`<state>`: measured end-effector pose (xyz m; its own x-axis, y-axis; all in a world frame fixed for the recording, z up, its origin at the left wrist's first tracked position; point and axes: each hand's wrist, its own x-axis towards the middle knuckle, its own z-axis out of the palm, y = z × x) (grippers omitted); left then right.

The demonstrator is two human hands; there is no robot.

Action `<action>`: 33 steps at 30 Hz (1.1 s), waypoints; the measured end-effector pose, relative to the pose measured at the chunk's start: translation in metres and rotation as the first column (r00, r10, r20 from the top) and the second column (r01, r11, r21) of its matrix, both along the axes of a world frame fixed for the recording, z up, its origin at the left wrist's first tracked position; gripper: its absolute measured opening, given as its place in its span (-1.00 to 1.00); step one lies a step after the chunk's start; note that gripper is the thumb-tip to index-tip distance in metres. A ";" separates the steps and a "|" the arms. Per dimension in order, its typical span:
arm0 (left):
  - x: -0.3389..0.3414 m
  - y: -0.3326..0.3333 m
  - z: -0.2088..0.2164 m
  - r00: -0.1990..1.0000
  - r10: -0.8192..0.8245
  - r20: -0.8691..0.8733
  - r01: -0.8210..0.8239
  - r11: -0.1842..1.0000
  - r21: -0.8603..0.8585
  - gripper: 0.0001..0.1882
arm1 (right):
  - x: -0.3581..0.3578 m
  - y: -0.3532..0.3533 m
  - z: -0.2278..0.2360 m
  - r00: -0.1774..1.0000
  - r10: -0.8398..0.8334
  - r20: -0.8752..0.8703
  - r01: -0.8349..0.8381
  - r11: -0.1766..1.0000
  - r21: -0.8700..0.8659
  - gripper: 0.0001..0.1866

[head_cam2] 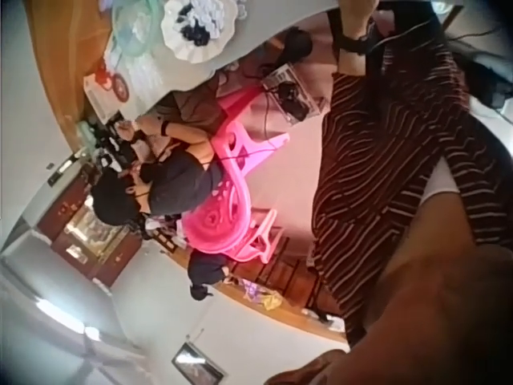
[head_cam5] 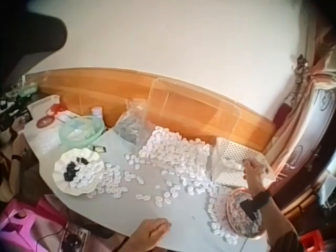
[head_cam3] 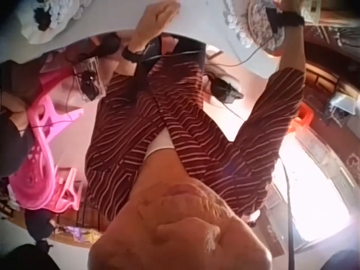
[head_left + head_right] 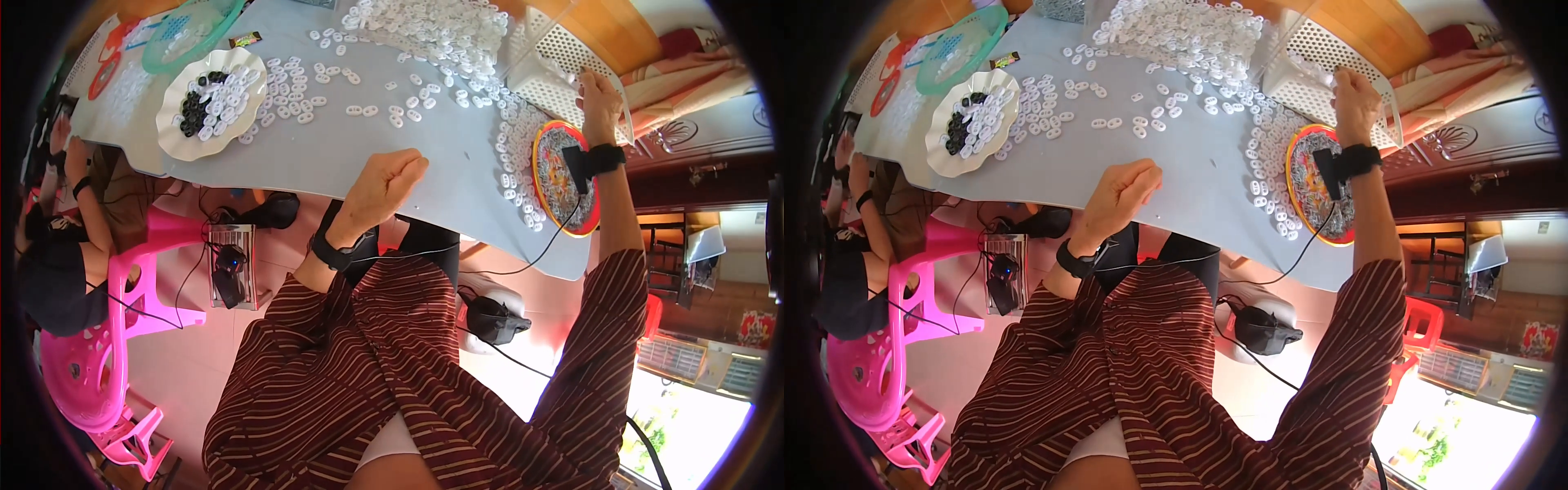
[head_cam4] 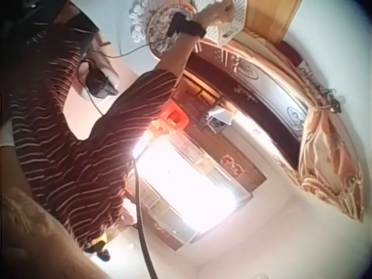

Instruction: The person picks up a white plastic piece and a metal pin by hand, inserts the pin into the piece, and places the assembled unit onto the table, repeating this process multiple times.

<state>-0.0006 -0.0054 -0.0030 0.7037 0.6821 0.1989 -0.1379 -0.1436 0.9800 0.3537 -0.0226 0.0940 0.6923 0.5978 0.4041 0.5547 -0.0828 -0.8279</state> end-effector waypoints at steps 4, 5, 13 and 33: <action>-0.001 -0.002 0.003 0.999 -0.008 0.052 0.010 0.999 -0.034 -0.69 | -0.065 0.020 -0.021 0.969 0.228 0.097 -0.212 0.965 -0.154 -0.84; -0.001 -0.002 0.004 0.999 -0.013 0.044 0.014 1.000 -0.027 -0.70 | -0.087 0.028 -0.031 0.934 0.336 0.124 -0.308 0.930 -0.203 -0.85; 0.004 -0.007 0.004 0.998 0.020 0.057 -0.023 0.998 0.050 -0.76 | -0.165 0.080 -0.048 0.542 0.789 0.287 -0.667 0.613 -0.425 -0.84; 0.007 -0.009 0.009 0.998 0.040 0.057 -0.043 0.997 0.062 -0.74 | -0.176 0.083 -0.054 0.569 0.756 0.323 -0.567 0.646 -0.512 -0.88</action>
